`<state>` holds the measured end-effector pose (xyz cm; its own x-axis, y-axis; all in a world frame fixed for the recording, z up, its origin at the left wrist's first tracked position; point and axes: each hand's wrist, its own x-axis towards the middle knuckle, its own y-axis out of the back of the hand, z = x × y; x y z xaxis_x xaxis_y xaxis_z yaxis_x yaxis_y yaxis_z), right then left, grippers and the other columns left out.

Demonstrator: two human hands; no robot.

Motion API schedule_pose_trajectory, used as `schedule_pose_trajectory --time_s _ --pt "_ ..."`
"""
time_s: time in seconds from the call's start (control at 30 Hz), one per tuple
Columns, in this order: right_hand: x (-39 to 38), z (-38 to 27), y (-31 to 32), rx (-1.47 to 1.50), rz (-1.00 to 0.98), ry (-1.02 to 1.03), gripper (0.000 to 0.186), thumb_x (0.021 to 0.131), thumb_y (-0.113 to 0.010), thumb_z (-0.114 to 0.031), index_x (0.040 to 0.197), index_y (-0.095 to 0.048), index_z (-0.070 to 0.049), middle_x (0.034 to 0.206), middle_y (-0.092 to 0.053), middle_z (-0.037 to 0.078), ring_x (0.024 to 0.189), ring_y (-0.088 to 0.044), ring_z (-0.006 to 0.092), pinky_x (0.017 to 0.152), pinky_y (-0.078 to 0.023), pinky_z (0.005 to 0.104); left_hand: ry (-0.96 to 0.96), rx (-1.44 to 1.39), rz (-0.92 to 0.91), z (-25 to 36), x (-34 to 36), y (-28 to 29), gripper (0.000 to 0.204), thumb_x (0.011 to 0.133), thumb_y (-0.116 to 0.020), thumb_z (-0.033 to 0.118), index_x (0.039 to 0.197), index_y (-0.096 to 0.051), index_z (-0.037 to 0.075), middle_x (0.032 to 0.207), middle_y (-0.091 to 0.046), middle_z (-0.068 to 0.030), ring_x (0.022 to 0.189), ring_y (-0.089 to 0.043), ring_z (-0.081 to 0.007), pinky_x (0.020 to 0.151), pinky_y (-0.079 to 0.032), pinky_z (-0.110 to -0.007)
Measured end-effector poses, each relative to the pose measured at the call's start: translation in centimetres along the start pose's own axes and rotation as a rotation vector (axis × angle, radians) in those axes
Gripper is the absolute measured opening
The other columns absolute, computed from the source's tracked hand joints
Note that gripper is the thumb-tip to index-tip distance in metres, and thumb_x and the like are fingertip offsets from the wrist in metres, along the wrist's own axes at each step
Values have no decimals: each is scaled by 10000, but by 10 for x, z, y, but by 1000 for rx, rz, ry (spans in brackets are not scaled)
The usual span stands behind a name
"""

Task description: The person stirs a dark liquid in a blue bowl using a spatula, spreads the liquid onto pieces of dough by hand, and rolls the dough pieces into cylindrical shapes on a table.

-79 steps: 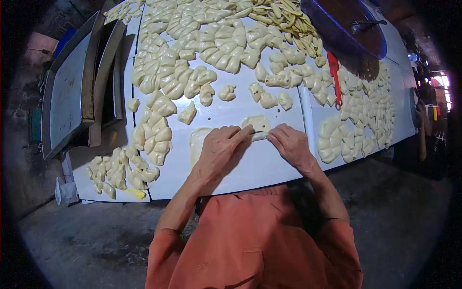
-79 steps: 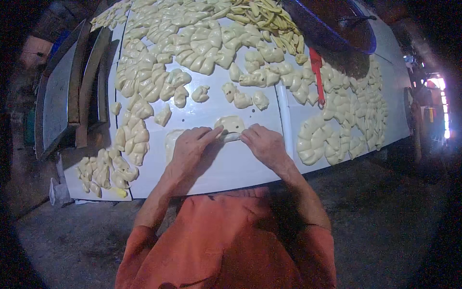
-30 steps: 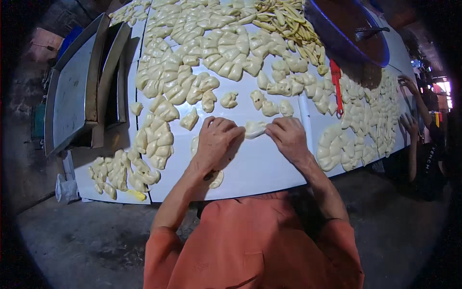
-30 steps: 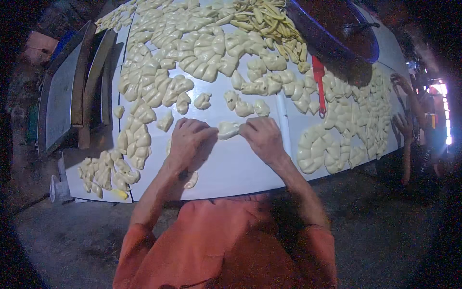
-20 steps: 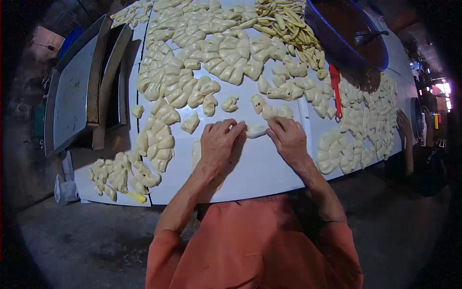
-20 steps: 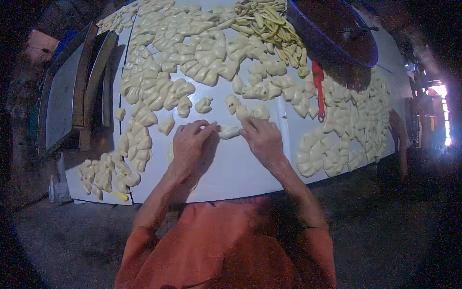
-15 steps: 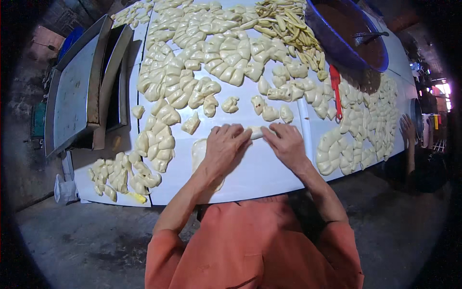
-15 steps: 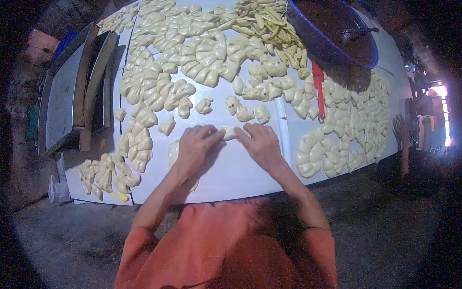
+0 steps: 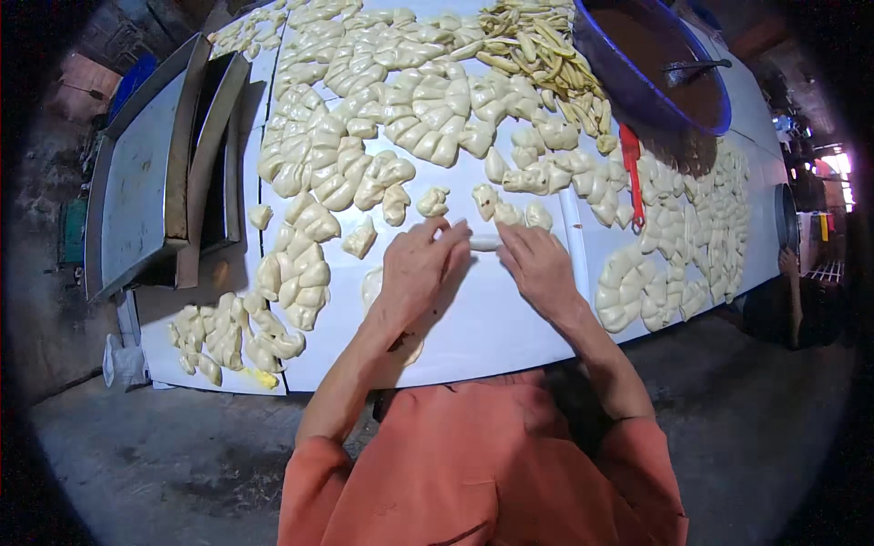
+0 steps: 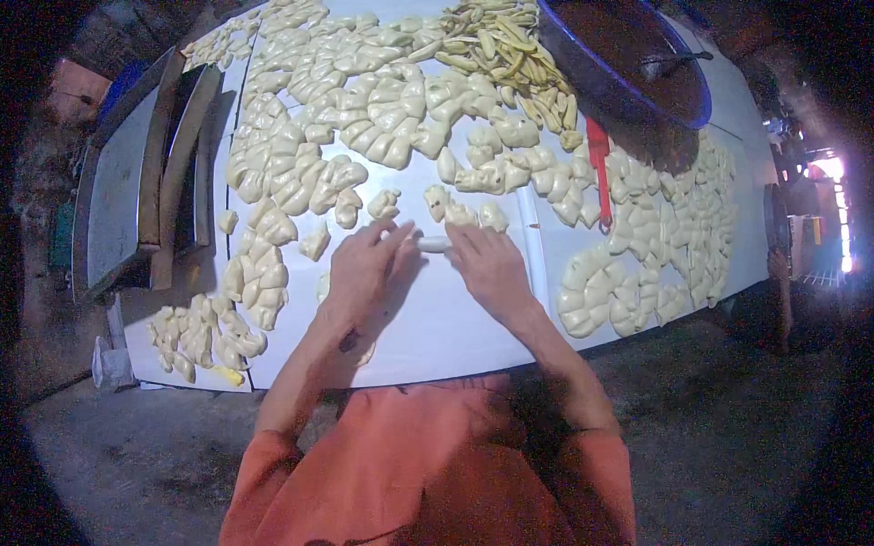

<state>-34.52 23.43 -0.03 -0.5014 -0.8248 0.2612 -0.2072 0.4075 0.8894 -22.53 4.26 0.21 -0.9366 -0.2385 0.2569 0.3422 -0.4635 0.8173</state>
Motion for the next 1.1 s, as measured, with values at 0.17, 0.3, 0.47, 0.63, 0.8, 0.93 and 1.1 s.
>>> schedule_pose_trajectory --time_s 0.17,0.3,0.47,0.63,0.8,0.93,1.1 --pt "1 7 -5 -59 26 82 324 898 -674 -161 1202 -645 -52 1088 -639 105 984 -614 294 828 -493 417 -68 -93 -125 -6 11 -3 318 865 -715 194 1181 -690 159 1007 -672 -69 892 -682 -283 757 -546 -399" --pt "19 8 17 300 -186 -106 217 870 -661 -128 1061 -667 -25 979 -650 150 942 -643 336 811 -509 433 -25 -94 -319 -16 17 1 284 869 -610 82 1139 -685 131 977 -662 -73 916 -683 -297 763 -548 -393" --pt "-8 -9 69 430 -342 -190 205 878 -648 -130 1059 -669 -35 955 -647 146 918 -633 349 814 -507 449 -94 -211 -272 29 -11 28 208 877 -644 116 1081 -684 109 919 -635 -81 837 -676 -294 698 -548 -405" --pt "-65 -16 44 212 -303 -63 246 857 -686 -109 1100 -672 -68 1050 -629 124 965 -619 338 830 -514 449 -94 -191 -278 53 -59 4 173 920 -657 169 1065 -663 75 844 -590 -71 745 -647 -258 624 -540 -394" --pt "-80 -18 39 63 -233 -101 294 868 -704 -147 1155 -680 -89 1081 -631 95 981 -618 317 841 -503 452 -98 -189 -234 49 -68 -2 292 919 -668 173 1202 -648 102 937 -637 -73 737 -674 -268 629 -557 -387" --pt "-66 -3 58 107 -136 -76 315 866 -738 -203 1143 -683 -64 1136 -652 103 1038 -623 316 894 -479 431 13 -222 -171 56 -69 31 343 847 -748 160 1177 -671 104 1041 -683 -69 812 -702 -268 661 -563 -376" --pt "-30 44 102 137 178 -345 172 901 -701 -184 994 -703 -39 941 -691 123 879 -670 308 799 -517 394 210 -181 150 16 -124 64 208 831 -781 70 1031 -735 33 998 -715 -146 861 -711 -300 717 -564 -389"
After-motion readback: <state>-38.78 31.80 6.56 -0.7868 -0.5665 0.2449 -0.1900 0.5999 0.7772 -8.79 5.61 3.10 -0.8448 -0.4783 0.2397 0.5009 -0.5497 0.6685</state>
